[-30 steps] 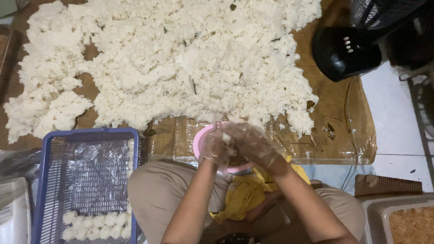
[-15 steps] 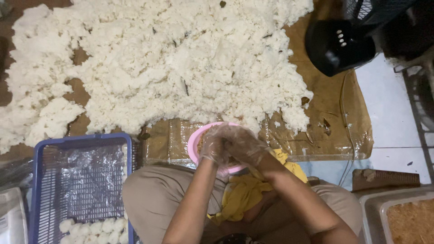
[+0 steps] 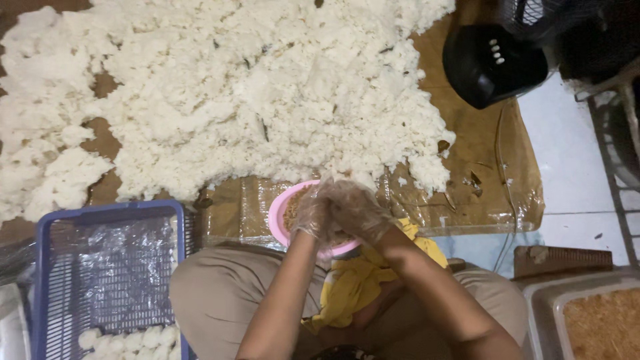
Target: The person, wearing disposable gloves, sits on the floor and takes handfuls of white shredded material spread on cardboard, squeezes and rolls it into balls by hand, and places the finished balls into a blue plastic basket. A pink bowl of brown shredded material sits beside them, and they occasionally reach into it or adjust the white material.
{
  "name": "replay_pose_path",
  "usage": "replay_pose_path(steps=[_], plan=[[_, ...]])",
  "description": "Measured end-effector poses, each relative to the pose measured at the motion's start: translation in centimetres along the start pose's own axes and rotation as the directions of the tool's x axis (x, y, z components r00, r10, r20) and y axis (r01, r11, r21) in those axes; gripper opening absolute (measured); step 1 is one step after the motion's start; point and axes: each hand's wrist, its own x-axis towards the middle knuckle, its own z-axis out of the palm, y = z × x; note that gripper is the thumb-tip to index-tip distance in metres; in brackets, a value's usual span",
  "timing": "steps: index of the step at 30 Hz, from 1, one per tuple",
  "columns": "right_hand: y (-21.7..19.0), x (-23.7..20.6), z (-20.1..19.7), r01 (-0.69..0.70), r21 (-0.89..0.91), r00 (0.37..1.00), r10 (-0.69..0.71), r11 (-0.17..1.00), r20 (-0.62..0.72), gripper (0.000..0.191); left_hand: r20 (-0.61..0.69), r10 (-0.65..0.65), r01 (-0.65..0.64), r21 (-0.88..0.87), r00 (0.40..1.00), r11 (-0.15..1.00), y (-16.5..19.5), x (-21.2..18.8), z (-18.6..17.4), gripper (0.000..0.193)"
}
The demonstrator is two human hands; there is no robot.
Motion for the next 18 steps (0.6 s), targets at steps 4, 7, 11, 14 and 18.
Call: replay_pose_path(steps=[4, 7, 11, 14, 18], plan=[[3.2, -0.3, -2.8, -0.370, -0.125, 0.929, 0.370, 0.921, -0.021, 0.019, 0.016, 0.365, -0.364, 0.124, 0.931, 0.923, -0.6, 0.8, -0.3, 0.052], [8.4, -2.3, -6.0, -0.674, -0.246, 0.727, 0.684, 0.697, -0.053, 0.023, -0.074, 0.097, -0.111, -0.204, 0.993, 0.973, -0.2, 0.4, -1.1, 0.040], [16.4, -9.0, -7.0, -0.867, -0.121, 0.498, 0.833, 0.483, -0.242, 0.035, -0.076, 0.036, -0.060, -0.342, 0.996, 0.938, 0.8, -1.0, -1.2, 0.029], [21.8, -12.5, -6.8, -0.918, -0.252, 0.351, 0.923, 0.306, -0.160, 0.035, -0.085, 0.106, -0.128, -0.339, 0.991, 0.932, 1.0, -1.7, -0.9, 0.029], [23.6, -13.3, -8.3, -0.922, -0.279, 0.354, 0.878, 0.269, -0.322, 0.040, -0.046, 0.084, -0.094, -0.324, 0.995, 0.941, 0.1, -1.4, -0.9, 0.029]])
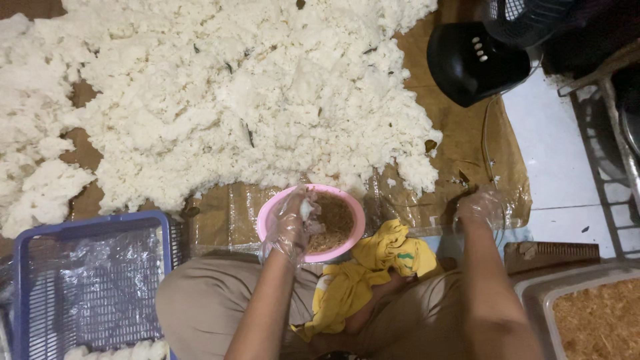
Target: The person, wearing disposable gloves, sits on the floor and takes handfuls of white shredded material spread on cardboard, squeezes and rolls it into balls by hand, and places the finished balls into a blue plastic basket. A pink bowl of brown shredded material sits beside them, and they occasionally reach into it or adjust the white material.
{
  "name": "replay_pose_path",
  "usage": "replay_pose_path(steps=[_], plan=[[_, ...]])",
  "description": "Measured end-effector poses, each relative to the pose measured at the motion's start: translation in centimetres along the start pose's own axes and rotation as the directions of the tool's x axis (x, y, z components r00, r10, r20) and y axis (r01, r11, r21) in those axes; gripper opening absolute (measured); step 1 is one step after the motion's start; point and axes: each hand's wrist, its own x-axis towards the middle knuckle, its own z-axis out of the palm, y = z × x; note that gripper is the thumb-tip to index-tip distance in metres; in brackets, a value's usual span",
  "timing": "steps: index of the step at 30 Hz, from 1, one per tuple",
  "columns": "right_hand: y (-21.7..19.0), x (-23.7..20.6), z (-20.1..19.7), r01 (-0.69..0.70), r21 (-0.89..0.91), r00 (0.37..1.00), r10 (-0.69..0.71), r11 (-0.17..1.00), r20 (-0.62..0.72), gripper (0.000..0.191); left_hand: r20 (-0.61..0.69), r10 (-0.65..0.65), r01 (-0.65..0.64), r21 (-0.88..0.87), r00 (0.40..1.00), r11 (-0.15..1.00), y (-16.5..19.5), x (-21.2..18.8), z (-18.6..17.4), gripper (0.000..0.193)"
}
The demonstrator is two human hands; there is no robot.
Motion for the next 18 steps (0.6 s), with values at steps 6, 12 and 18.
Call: replay_pose_path(steps=[6, 12, 18], plan=[[-7.9, -4.1, -3.2, 0.337, 0.052, 0.940, -0.340, 0.940, 0.038, 0.068, 0.075, -0.082, 0.086, -0.053, 0.994, 0.995, -2.2, 0.6, -1.7, 0.039], [-15.5, -7.6, 2.2, 0.364, -0.096, 0.917, -0.338, 0.927, 0.213, 0.040, 0.714, 0.652, -0.926, 0.375, 0.256, -0.048, -1.9, -1.9, -5.1, 0.055], [-15.2, -8.6, 4.3, 0.437, -0.270, 0.878, -0.343, 0.858, 0.333, 0.030, 0.198, 0.685, -0.659, -0.186, 0.701, 0.728, 5.4, -4.2, -13.5, 0.016]])
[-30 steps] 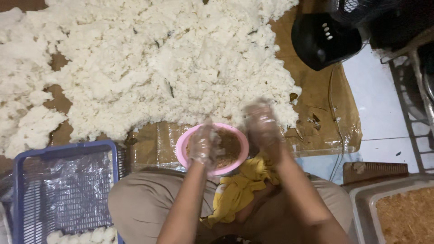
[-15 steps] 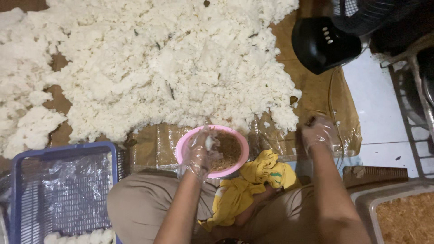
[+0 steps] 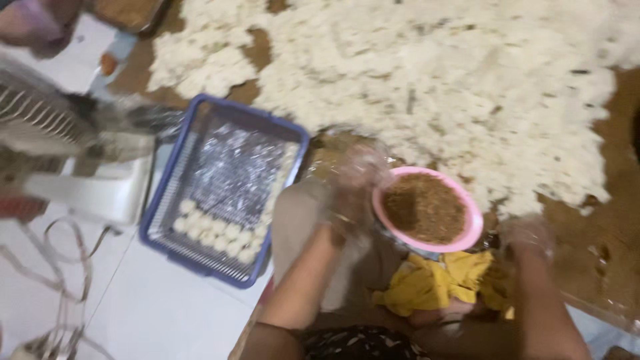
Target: The person, wearing disposable gloves, sits on the floor and takes handfuls of white shredded material spread on cardboard, squeezes and rolls it into balls by hand, and places the finished balls into a blue plastic basket. A pink bowl of brown shredded material sits beside them, and they occasionally reach into it or adjust the white material.
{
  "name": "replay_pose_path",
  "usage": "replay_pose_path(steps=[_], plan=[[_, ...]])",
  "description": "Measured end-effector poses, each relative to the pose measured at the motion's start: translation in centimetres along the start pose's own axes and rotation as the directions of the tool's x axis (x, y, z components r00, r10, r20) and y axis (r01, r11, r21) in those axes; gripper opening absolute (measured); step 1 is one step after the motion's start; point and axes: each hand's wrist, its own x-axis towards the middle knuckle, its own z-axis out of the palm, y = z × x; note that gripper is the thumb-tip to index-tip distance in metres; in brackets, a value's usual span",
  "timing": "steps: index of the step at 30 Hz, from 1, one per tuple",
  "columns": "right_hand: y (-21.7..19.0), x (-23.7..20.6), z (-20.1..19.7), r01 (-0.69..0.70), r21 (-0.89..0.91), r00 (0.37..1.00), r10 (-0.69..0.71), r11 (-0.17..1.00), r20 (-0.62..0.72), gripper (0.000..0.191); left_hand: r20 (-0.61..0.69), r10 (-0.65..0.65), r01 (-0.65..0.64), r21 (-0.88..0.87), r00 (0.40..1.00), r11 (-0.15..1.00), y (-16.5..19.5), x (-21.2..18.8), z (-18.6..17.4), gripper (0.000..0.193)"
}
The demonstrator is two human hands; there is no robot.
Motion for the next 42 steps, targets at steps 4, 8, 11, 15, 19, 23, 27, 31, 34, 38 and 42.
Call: replay_pose_path(steps=[4, 8, 11, 15, 19, 23, 27, 31, 34, 38, 42], plan=[[-0.4, -0.8, -0.8, 0.010, 0.044, 1.000, -0.011, 0.999, 0.016, 0.025, -0.386, 0.408, 0.056, 0.780, 0.827, 0.623, 10.2, -0.3, -14.4, 0.041], [-0.8, -2.0, -1.4, 0.034, 0.144, 0.998, -0.027, 0.989, -0.056, 0.023, -0.590, 0.285, 0.648, 0.735, 0.756, -0.200, 14.0, -4.1, -25.2, 0.035], [-0.6, -2.3, -1.9, 0.065, 0.265, 0.987, -0.023, 0.962, -0.160, 0.022, -0.739, 0.042, 0.707, 0.625, 0.673, -0.331, 11.4, -6.4, -27.3, 0.044], [-1.2, -2.1, -2.7, 0.272, 0.552, 0.866, 0.051, 0.788, -0.498, 0.024, -0.699, -0.220, 0.549, 0.685, 0.681, -0.479, 8.5, -8.3, -26.0, 0.041], [-2.7, -2.0, -2.0, 0.683, 0.623, 0.616, 0.160, 0.380, -0.772, 0.027, -0.554, -0.057, 0.487, 0.772, 0.830, -0.408, 10.2, -5.5, -22.3, 0.044], [-3.0, -2.3, 0.1, 0.482, 0.669, 0.700, 0.211, 0.565, -0.682, 0.030, -0.178, 0.422, 0.094, 0.973, 0.889, 0.212, 11.7, -2.1, -15.1, 0.038], [-2.2, -2.3, 0.0, -0.056, 0.553, 0.923, 0.254, 0.831, -0.289, 0.047, 0.008, 0.349, -0.126, 0.940, 0.937, 0.318, 8.8, 1.4, -8.0, 0.030], [0.3, -3.0, -1.8, 0.163, 0.348, 0.942, -0.041, 0.923, -0.333, 0.046, 0.219, 0.173, -0.272, 0.872, 0.960, 0.406, 1.2, 2.8, -1.0, 0.047], [2.4, -3.8, -4.0, -0.044, 0.682, 0.982, -0.094, 0.730, 0.164, 0.040, 0.149, -0.291, 0.243, 0.274, 0.945, 0.930, -3.8, 2.2, 4.2, 0.050], [2.8, -4.0, -5.3, -0.051, 0.928, 0.994, -0.075, 0.370, 0.084, 0.038, 0.206, -0.284, -0.058, 0.889, 0.936, 0.454, -6.2, 1.3, 7.5, 0.045], [1.0, -2.6, -5.5, 0.318, 0.746, 0.915, 0.018, 0.585, -0.404, 0.024, 0.740, 0.051, -0.740, 0.664, 0.671, 0.107, -6.8, -0.3, 8.1, 0.052]])
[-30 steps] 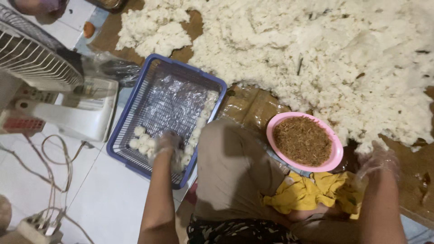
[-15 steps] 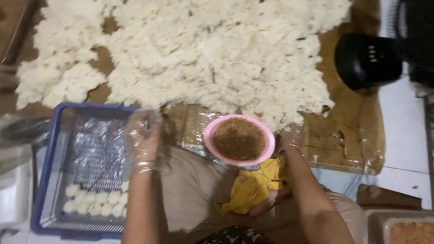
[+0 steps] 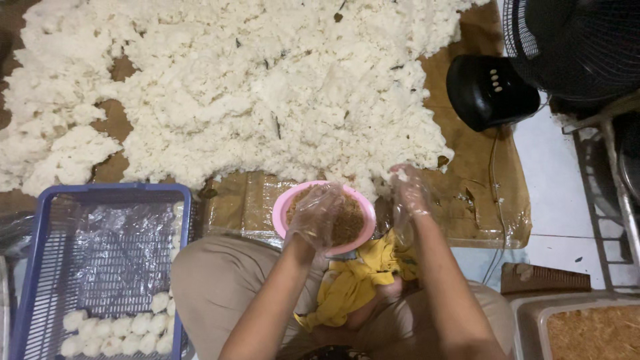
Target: The person, wearing disposable gloves, sits on the floor and takes handfuls of white shredded material spread on cardboard, squeezes and rolls it into balls by hand, and places the finished balls into a blue plastic basket. A pink bowl of brown shredded material sits beside them, and they occasionally reach into it or adjust the white material.
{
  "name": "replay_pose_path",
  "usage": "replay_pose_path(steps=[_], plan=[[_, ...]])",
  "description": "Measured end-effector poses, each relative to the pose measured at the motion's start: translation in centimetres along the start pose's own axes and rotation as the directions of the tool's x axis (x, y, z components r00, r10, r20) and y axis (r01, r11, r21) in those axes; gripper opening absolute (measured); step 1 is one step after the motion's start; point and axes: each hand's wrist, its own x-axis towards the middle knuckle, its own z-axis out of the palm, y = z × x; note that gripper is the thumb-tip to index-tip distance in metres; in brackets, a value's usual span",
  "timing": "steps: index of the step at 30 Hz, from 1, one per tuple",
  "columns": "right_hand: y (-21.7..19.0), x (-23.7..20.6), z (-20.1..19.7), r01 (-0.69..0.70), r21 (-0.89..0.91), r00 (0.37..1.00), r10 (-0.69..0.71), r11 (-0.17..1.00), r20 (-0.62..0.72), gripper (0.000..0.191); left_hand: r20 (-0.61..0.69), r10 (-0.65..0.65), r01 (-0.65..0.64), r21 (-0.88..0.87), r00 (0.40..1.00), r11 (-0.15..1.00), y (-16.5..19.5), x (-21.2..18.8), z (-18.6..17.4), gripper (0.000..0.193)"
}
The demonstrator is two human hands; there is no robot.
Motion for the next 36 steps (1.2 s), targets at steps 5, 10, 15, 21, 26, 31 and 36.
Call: replay_pose_path(steps=[5, 10, 15, 21, 26, 31, 36], plan=[[-2.1, 2.6, 4.6, -0.016, -0.268, 0.999, 0.006, 0.963, -0.037, 0.014, 0.142, -0.716, 0.403, -0.891, 0.683, 0.208, 1.1, -0.1, 0.9, 0.042], [-2.8, 3.1, 6.7, -0.062, -0.328, 0.978, 0.123, 0.943, 0.168, 0.014, 0.492, -0.751, 0.209, -0.870, 0.441, -0.447, -0.3, -1.0, 0.5, 0.034], [-3.3, 3.1, 3.7, 0.104, -0.282, 0.979, -0.047, 0.954, 0.200, 0.021, 0.495, -0.724, 0.184, -0.864, 0.481, -0.469, -1.9, -0.8, -0.3, 0.038], [-7.8, -7.7, 2.7, -0.115, 0.740, 0.849, -0.322, 0.663, 0.420, 0.041, 0.702, -0.683, 0.403, -0.695, 0.201, -0.596, 2.4, 4.3, -3.4, 0.041], [-12.4, -11.8, 5.2, 0.480, 0.136, 0.839, -0.499, 0.867, 0.219, 0.043, 0.676, -0.707, 0.593, -0.662, 0.206, -0.460, 3.8, 4.7, -5.1, 0.054], [-13.5, -11.6, 4.9, 0.512, 0.052, 0.828, -0.509, 0.857, 0.236, 0.039, 0.669, -0.681, 0.462, -0.725, 0.297, -0.511, 0.4, 1.3, 0.1, 0.050], [-9.7, -11.6, 6.4, 0.346, 0.179, 0.916, -0.373, 0.921, 0.150, 0.035, 0.250, -0.877, 0.501, -0.865, 0.410, -0.012, -3.3, -2.5, 2.1, 0.033]])
